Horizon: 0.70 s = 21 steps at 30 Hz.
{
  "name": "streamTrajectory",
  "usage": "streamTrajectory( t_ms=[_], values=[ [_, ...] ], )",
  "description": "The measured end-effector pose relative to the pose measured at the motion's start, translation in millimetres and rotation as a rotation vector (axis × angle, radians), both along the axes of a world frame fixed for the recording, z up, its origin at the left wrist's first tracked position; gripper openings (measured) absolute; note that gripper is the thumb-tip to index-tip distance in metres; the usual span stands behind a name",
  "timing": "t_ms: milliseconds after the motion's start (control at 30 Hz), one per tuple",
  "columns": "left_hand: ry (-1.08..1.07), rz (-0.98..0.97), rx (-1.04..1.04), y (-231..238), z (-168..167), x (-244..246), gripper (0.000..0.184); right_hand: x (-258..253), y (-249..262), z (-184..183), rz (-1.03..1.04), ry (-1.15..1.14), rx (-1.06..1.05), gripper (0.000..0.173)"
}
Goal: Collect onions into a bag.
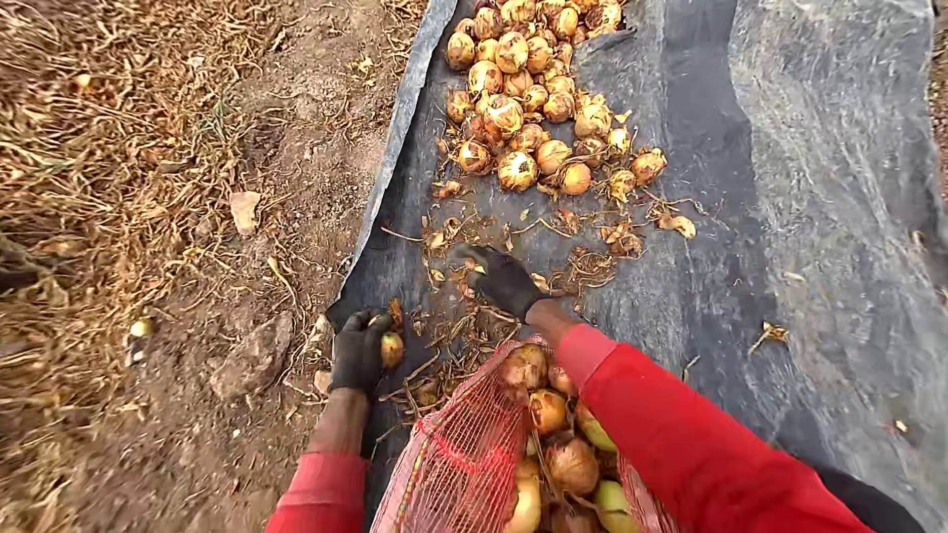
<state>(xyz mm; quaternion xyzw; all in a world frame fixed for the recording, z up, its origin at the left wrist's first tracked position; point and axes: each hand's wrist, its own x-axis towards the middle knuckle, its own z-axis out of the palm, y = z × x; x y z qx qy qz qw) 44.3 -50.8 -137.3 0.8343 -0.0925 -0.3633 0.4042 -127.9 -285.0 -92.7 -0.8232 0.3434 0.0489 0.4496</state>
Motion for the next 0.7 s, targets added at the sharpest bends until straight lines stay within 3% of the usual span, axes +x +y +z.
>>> streamTrajectory(
  t_ms=[67,133,167,233,300,333,400,433,500,600,667,700],
  values=[
    [0.5,0.299,-0.369,-19.1,23.1,-6.4,0.031,-41.5,-17.4,49.6,-0.205,-0.201,0.067,0.043],
    [0.63,0.339,-0.625,-44.5,75.5,-25.2,0.031,-86.7,0.5,107.4,-0.218,-0.395,0.261,0.037],
    [0.586,0.262,-0.722,-54.1,105.8,-39.5,0.032,-111.9,19.2,132.0,-0.122,-0.431,0.361,0.035],
    [0.467,0.011,-0.827,-65.3,166.5,-74.7,0.035,-163.5,51.2,165.0,0.311,-0.343,0.461,0.035],
    [0.432,-0.358,-0.89,-63.3,209.1,-106.1,0.033,-197.6,70.9,188.3,0.645,-0.117,0.419,0.029],
    [0.473,-0.622,-0.895,-58.7,219.3,-115.5,0.032,-210.5,77.3,194.2,0.723,0.002,0.37,0.037],
    [0.447,-1.209,-0.798,-56.7,221.8,-125.8,0.033,-228.5,80.3,202.3,0.729,0.111,0.244,0.044],
    [0.31,-1.397,-0.704,-55.2,217.1,-132.5,0.035,-234.9,81.0,205.0,0.688,0.152,0.203,0.039],
    [0.072,-1.524,-0.508,-50.8,202.5,-145.6,0.04,-243.7,83.9,201.8,0.631,0.187,0.169,0.039],
    [0.217,-1.686,-0.39,-51.7,185.7,-156.2,0.051,-247.6,86.2,193.9,0.64,0.198,0.105,0.038],
    [0.26,-1.757,-0.395,-54.3,177.1,-159.7,0.032,-246.3,92.5,186.7,0.625,0.2,-0.1,0.036],
    [0.201,-1.703,-0.404,-54.5,178.2,-157.2,0.027,-242.5,96.2,182.6,0.592,0.248,-0.221,0.045]
  ],
)
